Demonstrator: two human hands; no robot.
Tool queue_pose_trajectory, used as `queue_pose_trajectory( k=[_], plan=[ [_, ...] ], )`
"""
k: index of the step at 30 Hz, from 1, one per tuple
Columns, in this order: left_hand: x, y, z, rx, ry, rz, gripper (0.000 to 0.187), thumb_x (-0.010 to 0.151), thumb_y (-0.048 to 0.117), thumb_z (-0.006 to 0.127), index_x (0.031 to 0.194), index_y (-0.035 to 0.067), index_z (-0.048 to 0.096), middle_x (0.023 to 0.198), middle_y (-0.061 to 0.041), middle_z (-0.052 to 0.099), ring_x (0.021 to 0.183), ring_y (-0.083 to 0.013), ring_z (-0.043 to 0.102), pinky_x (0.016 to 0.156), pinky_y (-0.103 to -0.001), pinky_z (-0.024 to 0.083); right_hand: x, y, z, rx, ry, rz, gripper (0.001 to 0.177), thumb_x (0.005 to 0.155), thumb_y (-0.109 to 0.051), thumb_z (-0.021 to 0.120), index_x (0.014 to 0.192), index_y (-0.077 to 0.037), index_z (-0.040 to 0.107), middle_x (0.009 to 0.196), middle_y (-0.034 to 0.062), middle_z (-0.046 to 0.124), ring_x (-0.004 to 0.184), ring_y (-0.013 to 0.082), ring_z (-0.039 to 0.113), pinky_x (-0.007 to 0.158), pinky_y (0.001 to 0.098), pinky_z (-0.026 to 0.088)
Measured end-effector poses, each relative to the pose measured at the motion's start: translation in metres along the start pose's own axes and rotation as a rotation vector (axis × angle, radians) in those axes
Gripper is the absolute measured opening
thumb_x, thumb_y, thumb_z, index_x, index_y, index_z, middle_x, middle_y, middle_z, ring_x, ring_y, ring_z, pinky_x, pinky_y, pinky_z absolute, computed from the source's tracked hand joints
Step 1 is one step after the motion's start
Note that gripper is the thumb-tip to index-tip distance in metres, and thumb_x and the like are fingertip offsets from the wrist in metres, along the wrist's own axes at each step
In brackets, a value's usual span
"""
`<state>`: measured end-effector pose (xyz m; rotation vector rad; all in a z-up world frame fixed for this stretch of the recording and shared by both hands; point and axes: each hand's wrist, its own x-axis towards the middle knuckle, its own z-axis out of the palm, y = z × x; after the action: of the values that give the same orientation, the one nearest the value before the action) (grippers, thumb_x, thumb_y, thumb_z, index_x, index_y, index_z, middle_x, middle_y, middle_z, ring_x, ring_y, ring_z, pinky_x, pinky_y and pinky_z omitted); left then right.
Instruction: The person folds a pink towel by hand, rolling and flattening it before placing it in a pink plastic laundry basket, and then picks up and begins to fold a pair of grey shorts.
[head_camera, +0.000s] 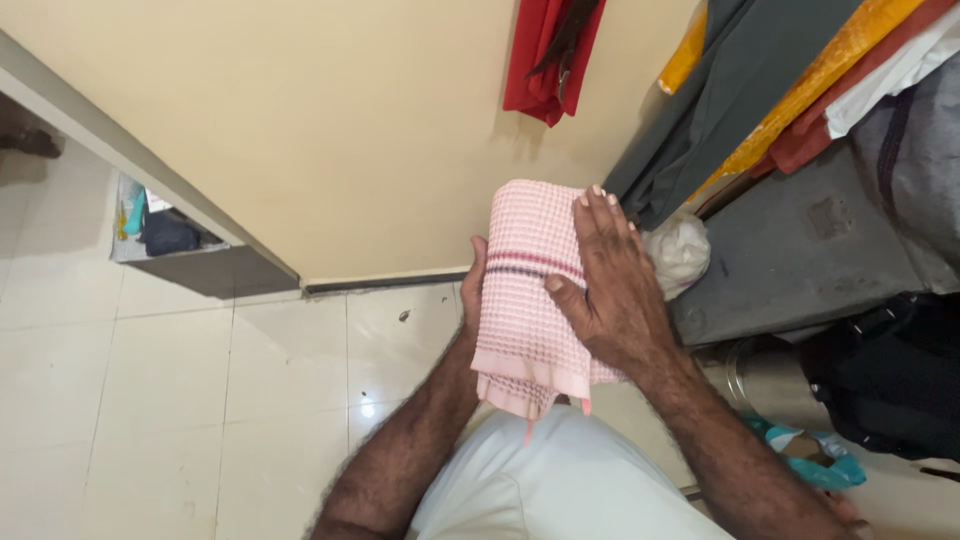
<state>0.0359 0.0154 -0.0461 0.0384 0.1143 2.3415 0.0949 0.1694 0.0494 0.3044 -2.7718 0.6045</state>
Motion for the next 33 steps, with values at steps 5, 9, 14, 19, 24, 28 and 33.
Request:
queue_pose_trajectory(
  k=[5,9,14,19,24,28,33],
  plan=[
    [0.007,-0.002,-0.011,0.003,-0.019,-0.006,0.093,0.101,0.073,0.036,0.156,-0.002,0.038,0.148,-0.027,0.051,0.132,-0.0398,0.056,0.113,-0.052,0.046,-0.001,0.008,0.003,-0.066,-0.117,0.122,0.091,0.101,-0.060,0.037,0.158,0.009,0.021,0.165,0.0312,0.019,0.154,0.0457,0.017,0.119,0.0613,0.015],
    [0.011,-0.002,-0.018,0.061,-0.056,0.028,0.091,0.102,0.072,0.035,0.154,-0.002,0.036,0.145,-0.028,0.052,0.131,-0.0406,0.056,0.112,-0.054,0.046,0.002,-0.004,-0.015,-0.242,-0.018,0.118,0.086,0.103,-0.060,0.040,0.158,0.004,0.025,0.167,0.0298,0.019,0.156,0.0432,0.018,0.124,0.0609,0.015],
    [0.009,-0.008,-0.012,0.093,-0.023,0.067,0.084,0.105,0.068,0.034,0.158,0.004,0.035,0.148,-0.023,0.051,0.134,-0.0371,0.055,0.116,-0.053,0.044,0.014,-0.034,-0.004,-0.171,-0.113,-0.016,0.093,0.093,-0.065,0.048,0.156,0.000,0.028,0.166,0.0250,0.021,0.154,0.0409,0.018,0.122,0.0598,0.012],
    [0.006,-0.004,-0.002,0.038,-0.118,0.027,0.089,0.103,0.071,0.033,0.157,0.001,0.037,0.148,-0.025,0.051,0.134,-0.0371,0.056,0.115,-0.051,0.045,0.007,-0.028,0.004,-0.040,-0.049,-0.014,0.090,0.098,-0.058,0.046,0.161,0.002,0.025,0.168,0.0285,0.018,0.158,0.0447,0.014,0.126,0.0622,0.007],
    [0.010,-0.003,0.003,0.072,-0.048,0.016,0.087,0.103,0.071,0.034,0.155,0.000,0.040,0.145,-0.024,0.054,0.130,-0.0360,0.058,0.112,-0.049,0.047,0.000,-0.020,0.006,-0.037,0.004,-0.012,0.089,0.101,-0.060,0.041,0.161,0.003,0.023,0.169,0.0297,0.017,0.158,0.0463,0.012,0.126,0.0636,0.006],
    [0.013,-0.006,0.000,0.168,0.001,0.057,0.083,0.106,0.066,0.034,0.152,-0.003,0.042,0.142,-0.026,0.056,0.127,-0.0356,0.061,0.109,-0.048,0.051,-0.016,-0.014,0.008,0.039,0.095,0.102,0.087,0.106,-0.060,0.033,0.162,0.004,0.020,0.170,0.0323,0.013,0.158,0.0477,0.011,0.127,0.0600,0.010],
    [0.024,-0.027,0.018,1.038,0.235,0.412,0.079,0.113,0.057,0.032,0.152,-0.012,0.038,0.144,-0.036,0.048,0.132,-0.0414,0.052,0.112,-0.049,0.042,-0.029,0.020,0.021,0.957,0.044,0.380,0.088,0.103,-0.061,0.036,0.162,-0.002,0.005,0.167,0.0236,0.026,0.154,0.0352,0.029,0.124,0.0466,0.025]
  ],
)
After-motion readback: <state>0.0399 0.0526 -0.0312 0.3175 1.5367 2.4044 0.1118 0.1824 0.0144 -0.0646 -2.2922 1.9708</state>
